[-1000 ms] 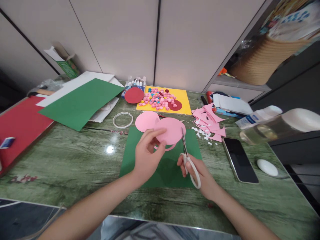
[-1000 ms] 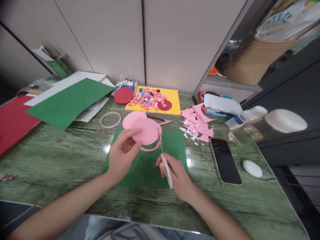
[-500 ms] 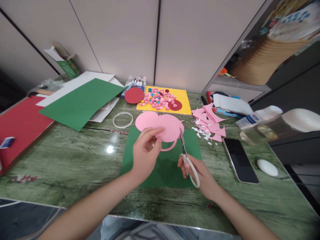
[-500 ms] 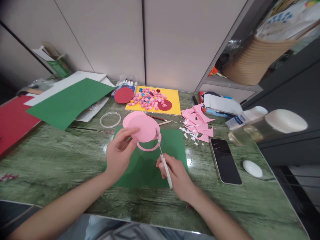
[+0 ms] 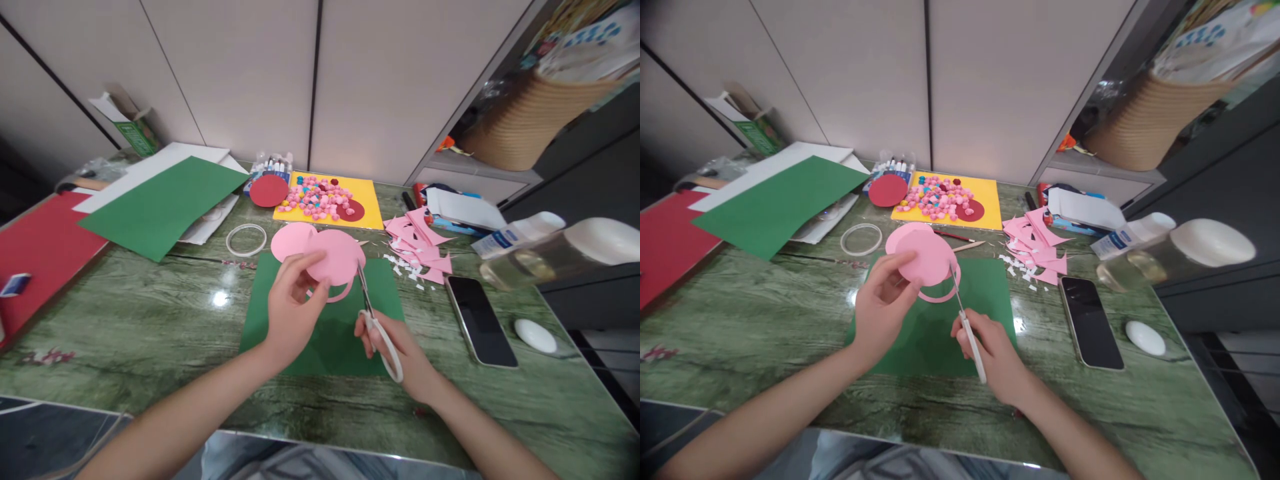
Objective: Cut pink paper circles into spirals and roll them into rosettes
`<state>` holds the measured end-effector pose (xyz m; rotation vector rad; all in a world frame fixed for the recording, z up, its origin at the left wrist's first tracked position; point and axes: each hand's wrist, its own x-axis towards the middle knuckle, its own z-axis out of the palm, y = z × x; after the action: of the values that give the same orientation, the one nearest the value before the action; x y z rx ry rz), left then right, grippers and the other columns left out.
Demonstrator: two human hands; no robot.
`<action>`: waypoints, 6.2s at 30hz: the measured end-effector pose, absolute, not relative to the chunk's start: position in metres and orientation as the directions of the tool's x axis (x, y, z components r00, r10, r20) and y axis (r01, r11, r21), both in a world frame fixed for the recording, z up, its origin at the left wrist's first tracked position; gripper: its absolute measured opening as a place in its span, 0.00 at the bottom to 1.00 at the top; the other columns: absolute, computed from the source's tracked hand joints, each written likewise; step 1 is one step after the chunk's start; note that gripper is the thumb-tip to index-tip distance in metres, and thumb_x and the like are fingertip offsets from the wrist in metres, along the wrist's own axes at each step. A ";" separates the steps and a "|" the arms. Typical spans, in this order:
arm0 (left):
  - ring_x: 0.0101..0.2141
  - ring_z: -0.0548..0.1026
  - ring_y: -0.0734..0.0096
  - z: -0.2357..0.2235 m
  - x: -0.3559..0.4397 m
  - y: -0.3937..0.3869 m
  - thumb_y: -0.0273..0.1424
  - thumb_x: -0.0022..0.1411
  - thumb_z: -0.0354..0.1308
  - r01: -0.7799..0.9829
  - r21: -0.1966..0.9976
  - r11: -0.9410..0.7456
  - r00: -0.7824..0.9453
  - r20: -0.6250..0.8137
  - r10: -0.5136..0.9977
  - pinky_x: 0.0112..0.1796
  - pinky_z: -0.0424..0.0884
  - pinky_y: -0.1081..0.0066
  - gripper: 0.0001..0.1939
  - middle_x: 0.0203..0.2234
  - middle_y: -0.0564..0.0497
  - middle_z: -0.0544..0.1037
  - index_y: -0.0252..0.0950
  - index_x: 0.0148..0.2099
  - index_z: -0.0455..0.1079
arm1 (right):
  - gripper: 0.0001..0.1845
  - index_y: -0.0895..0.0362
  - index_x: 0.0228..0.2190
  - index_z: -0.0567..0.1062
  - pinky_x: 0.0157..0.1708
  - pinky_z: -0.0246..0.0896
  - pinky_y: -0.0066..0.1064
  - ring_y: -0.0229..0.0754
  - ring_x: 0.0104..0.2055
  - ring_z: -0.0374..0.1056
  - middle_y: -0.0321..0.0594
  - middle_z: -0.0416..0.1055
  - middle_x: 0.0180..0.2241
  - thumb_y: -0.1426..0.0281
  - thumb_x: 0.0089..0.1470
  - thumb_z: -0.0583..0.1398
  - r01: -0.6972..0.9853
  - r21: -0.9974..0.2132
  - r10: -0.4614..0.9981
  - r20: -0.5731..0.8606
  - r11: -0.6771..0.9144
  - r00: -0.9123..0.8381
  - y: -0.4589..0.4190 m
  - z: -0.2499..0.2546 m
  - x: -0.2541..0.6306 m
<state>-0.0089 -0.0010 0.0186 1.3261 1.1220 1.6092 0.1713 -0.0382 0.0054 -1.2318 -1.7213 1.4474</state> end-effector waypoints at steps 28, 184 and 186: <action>0.40 0.71 0.72 0.021 -0.010 -0.002 0.23 0.55 0.58 0.028 0.938 -0.345 -0.152 0.345 0.926 0.36 0.70 0.75 0.11 0.37 0.49 0.71 0.39 0.41 0.73 | 0.24 0.56 0.30 0.66 0.26 0.51 0.29 0.36 0.23 0.58 0.31 0.59 0.18 0.51 0.60 0.45 0.341 -0.940 0.908 -0.120 0.026 -0.401 -0.038 0.006 0.172; 0.42 0.70 0.71 0.020 -0.008 -0.002 0.24 0.54 0.59 -0.129 0.957 -0.261 -0.148 0.241 0.959 0.40 0.71 0.74 0.15 0.40 0.49 0.70 0.39 0.45 0.71 | 0.20 0.55 0.30 0.66 0.26 0.52 0.28 0.38 0.24 0.59 0.33 0.62 0.19 0.56 0.62 0.46 0.453 -0.889 0.937 -0.095 0.072 -0.337 -0.038 0.007 0.176; 0.42 0.70 0.70 0.020 -0.008 -0.002 0.24 0.54 0.59 -0.127 0.958 -0.258 -0.152 0.239 0.959 0.40 0.71 0.73 0.14 0.40 0.48 0.70 0.39 0.45 0.71 | 0.19 0.55 0.29 0.66 0.26 0.52 0.29 0.38 0.24 0.59 0.33 0.62 0.19 0.56 0.62 0.46 0.451 -0.890 0.936 -0.103 0.064 -0.336 -0.038 0.007 0.176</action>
<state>-0.0079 -0.0019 0.0197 1.2112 1.0661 1.5617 0.1756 -0.0382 0.0075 -1.3793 -1.8335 1.2287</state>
